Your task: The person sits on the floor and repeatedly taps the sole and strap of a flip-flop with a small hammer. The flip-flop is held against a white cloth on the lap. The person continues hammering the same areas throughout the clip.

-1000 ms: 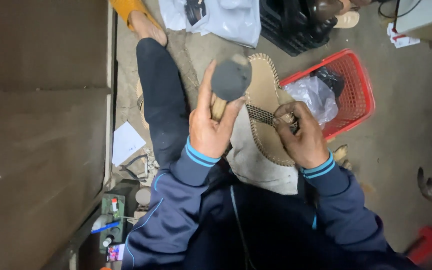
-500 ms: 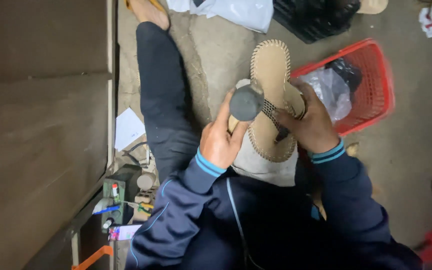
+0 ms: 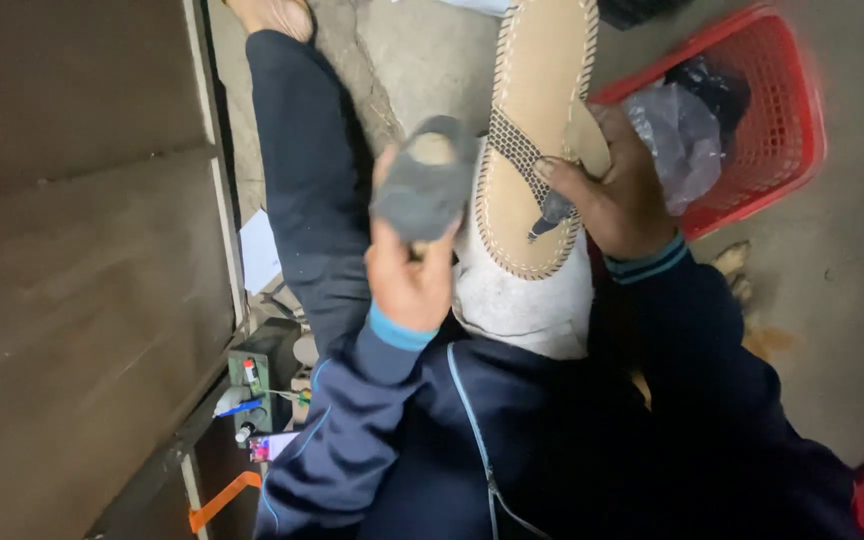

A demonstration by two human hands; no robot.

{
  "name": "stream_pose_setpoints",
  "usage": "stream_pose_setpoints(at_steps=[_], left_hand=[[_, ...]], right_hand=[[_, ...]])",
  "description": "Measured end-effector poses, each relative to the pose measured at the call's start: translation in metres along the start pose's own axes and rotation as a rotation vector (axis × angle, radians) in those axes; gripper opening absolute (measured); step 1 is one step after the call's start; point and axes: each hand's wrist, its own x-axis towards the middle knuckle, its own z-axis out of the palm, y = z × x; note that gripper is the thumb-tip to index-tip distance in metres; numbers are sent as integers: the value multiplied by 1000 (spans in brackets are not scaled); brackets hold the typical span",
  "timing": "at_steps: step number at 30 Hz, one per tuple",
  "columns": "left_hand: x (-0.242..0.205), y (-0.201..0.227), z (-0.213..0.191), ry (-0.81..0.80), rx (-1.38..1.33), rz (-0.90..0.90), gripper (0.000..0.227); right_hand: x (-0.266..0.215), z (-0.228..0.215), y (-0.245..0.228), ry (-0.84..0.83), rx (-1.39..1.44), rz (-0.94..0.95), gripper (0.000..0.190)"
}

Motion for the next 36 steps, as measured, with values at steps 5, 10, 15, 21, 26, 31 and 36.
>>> stream_pose_setpoints(at_steps=[5, 10, 15, 21, 26, 31, 36], left_hand=[[5, 8, -3, -124, 184, -97, 63], [-8, -16, 7, -133, 234, -85, 72], [-19, 2, -5, -60, 114, 53, 63], [-18, -23, 3, -79, 242, -78, 51], [-30, -23, 1, 60, 108, 93, 35], [-30, -22, 5, -148, 289, -57, 47], [-45, -43, 19, -56, 301, 225, 31]], right_hand=[[2, 1, 2, 39, 40, 54, 46], [-3, 7, 4, 67, 103, 15, 46], [-11, 6, 2, 110, 14, -84, 44], [-1, 20, 8, 228, 244, -155, 44], [5, 26, 7, 342, 258, -259, 42], [-1, 28, 8, 452, 226, -160, 44], [-17, 32, -5, 482, 255, -87, 46]])
